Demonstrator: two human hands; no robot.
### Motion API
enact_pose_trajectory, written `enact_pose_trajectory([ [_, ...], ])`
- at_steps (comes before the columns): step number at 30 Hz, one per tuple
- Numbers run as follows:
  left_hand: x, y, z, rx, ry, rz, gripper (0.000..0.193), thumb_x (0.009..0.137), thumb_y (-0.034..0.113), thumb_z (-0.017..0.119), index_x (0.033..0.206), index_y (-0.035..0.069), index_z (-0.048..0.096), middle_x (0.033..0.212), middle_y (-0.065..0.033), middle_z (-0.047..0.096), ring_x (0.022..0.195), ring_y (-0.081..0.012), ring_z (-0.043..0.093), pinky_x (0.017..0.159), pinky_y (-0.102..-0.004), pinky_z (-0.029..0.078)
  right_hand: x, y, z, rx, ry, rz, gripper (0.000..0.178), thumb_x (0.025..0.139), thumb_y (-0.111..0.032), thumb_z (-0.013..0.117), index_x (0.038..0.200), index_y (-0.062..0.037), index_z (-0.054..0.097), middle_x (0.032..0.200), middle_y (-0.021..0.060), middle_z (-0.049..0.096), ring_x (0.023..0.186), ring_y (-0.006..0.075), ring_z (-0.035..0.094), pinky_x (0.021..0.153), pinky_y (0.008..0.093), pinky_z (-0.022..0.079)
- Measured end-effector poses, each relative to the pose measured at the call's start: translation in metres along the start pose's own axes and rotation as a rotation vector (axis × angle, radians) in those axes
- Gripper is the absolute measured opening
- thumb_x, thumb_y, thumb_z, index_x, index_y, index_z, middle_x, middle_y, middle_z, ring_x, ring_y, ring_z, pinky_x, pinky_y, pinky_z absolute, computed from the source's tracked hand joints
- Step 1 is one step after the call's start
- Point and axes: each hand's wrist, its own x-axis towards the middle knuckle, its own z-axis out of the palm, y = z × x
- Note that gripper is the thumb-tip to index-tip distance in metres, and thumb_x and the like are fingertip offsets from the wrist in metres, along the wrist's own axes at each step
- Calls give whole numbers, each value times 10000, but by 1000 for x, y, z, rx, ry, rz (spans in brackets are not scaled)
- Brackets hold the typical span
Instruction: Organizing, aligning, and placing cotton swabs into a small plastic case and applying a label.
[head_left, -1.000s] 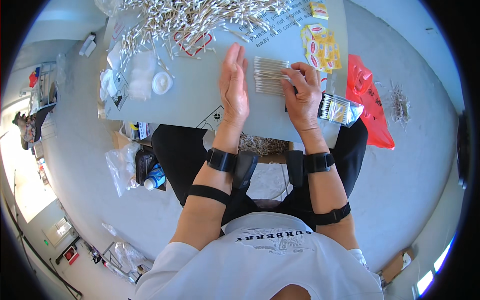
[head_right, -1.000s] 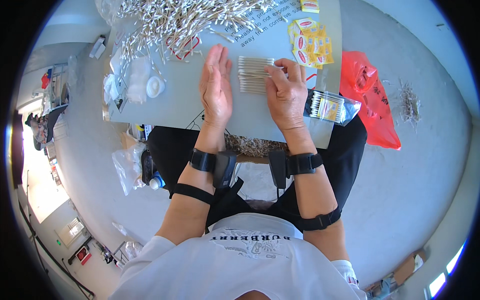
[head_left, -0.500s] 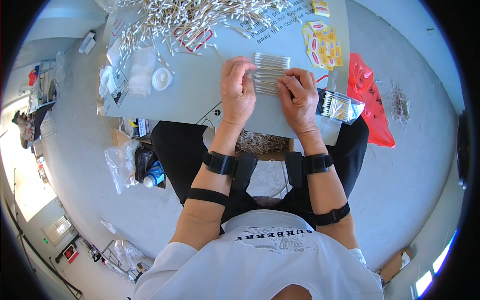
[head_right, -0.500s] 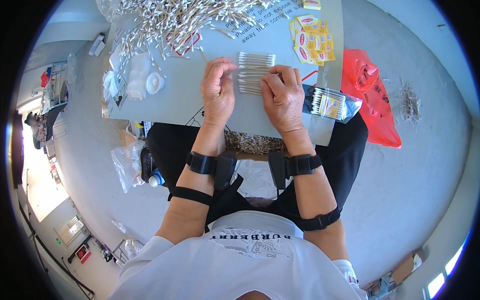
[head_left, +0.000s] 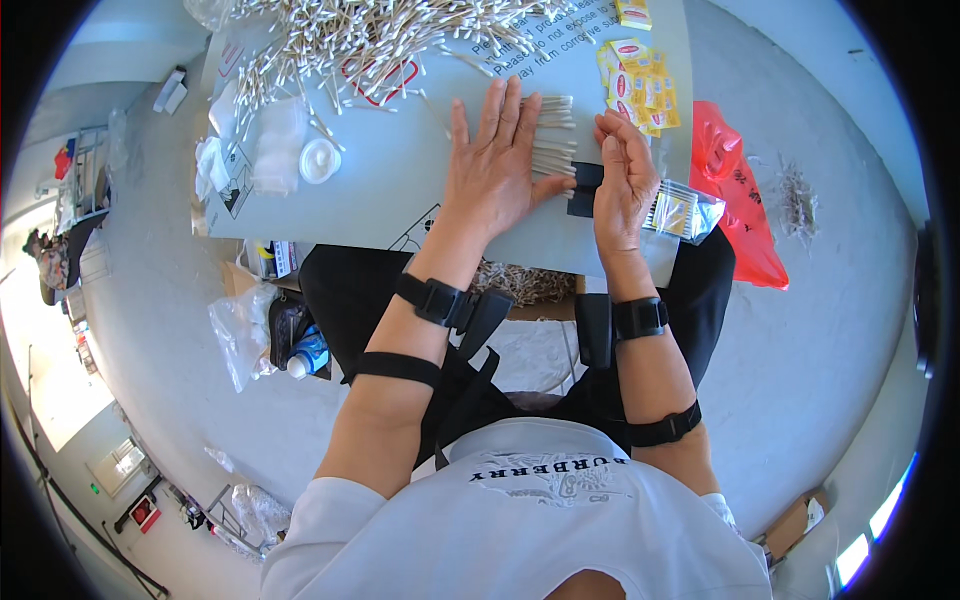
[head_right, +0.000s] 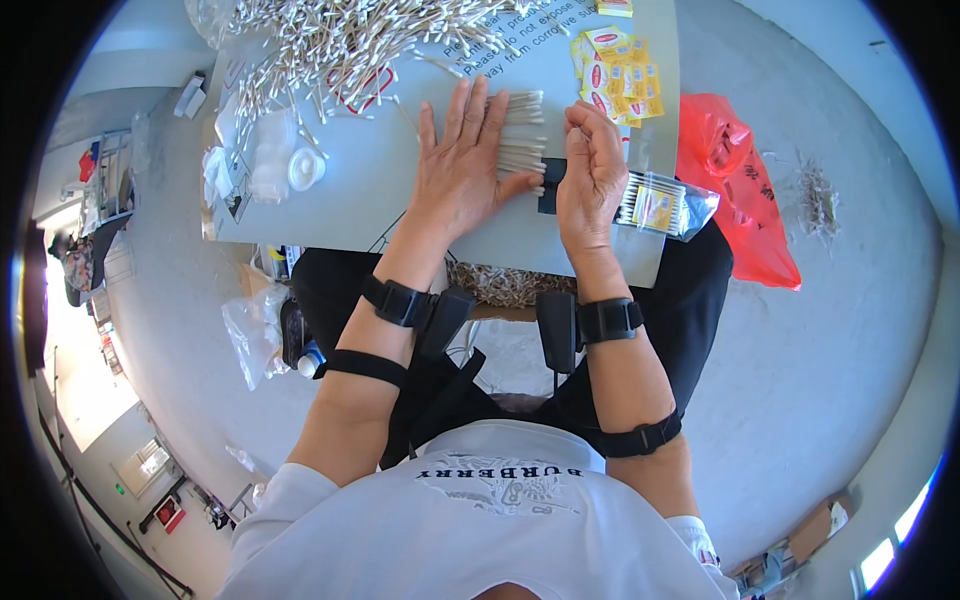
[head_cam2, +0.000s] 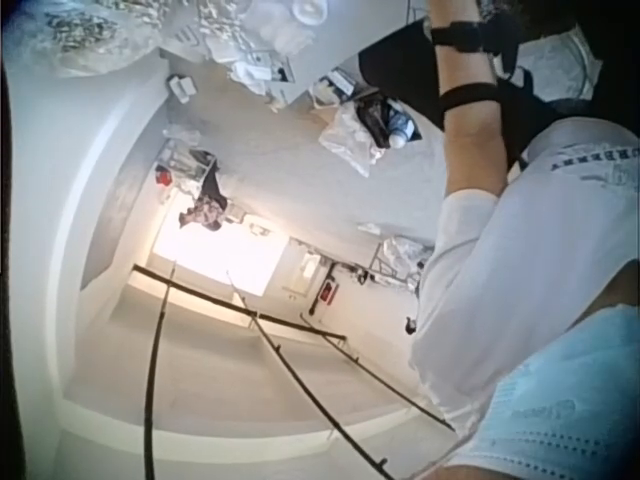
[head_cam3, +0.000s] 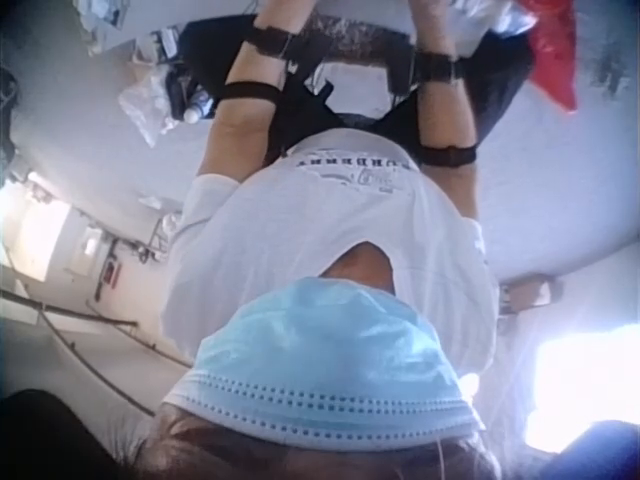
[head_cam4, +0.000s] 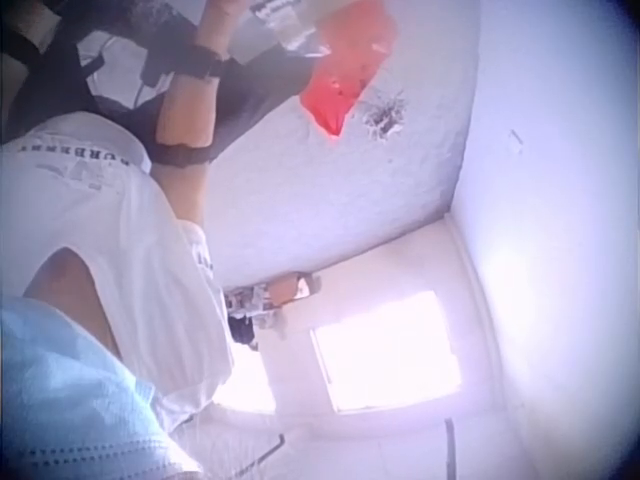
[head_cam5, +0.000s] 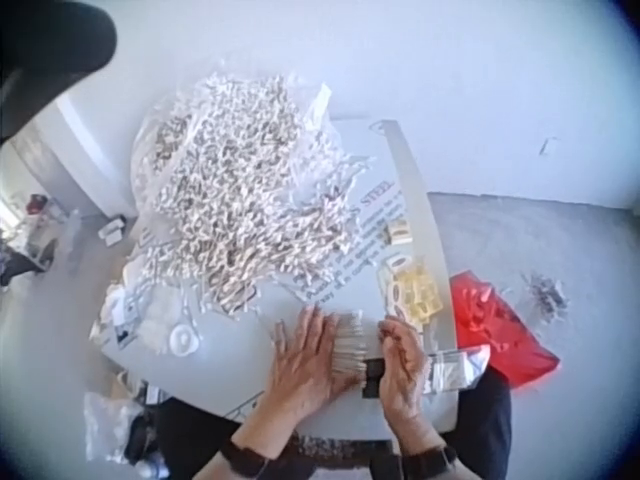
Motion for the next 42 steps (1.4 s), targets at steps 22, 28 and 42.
enact_pose_trajectory([
  [22, -17, -16, 4, -476, 562, -95, 321, 728, -117, 608, 1012, 33, 613, 1106, -151, 619, 1138, -367, 545, 960, -437, 443, 48, -7, -4, -577, -386, -389, 109, 803, 45, 657, 852, 8, 568, 931, 119, 598, 816, 352, 606, 705, 405, 506],
  [28, -5, 2, -15, -374, 414, 59, 159, 712, -8, 709, 830, 92, 671, 893, -42, 618, 933, -273, 558, 827, -388, 448, 38, -28, -8, -489, -284, -159, 101, 803, 18, 703, 834, 4, 607, 820, 104, 588, 632, 210, 583, 601, 326, 473],
  [42, 23, -1, -13, -293, -8, 104, 101, 714, 8, 719, 762, 57, 645, 837, -73, 616, 907, -307, 554, 794, -425, 472, -15, -22, -15, -599, -269, -4, 148, 738, -80, 766, 870, -71, 699, 878, 76, 606, 741, 270, 643, 645, 368, 510],
])
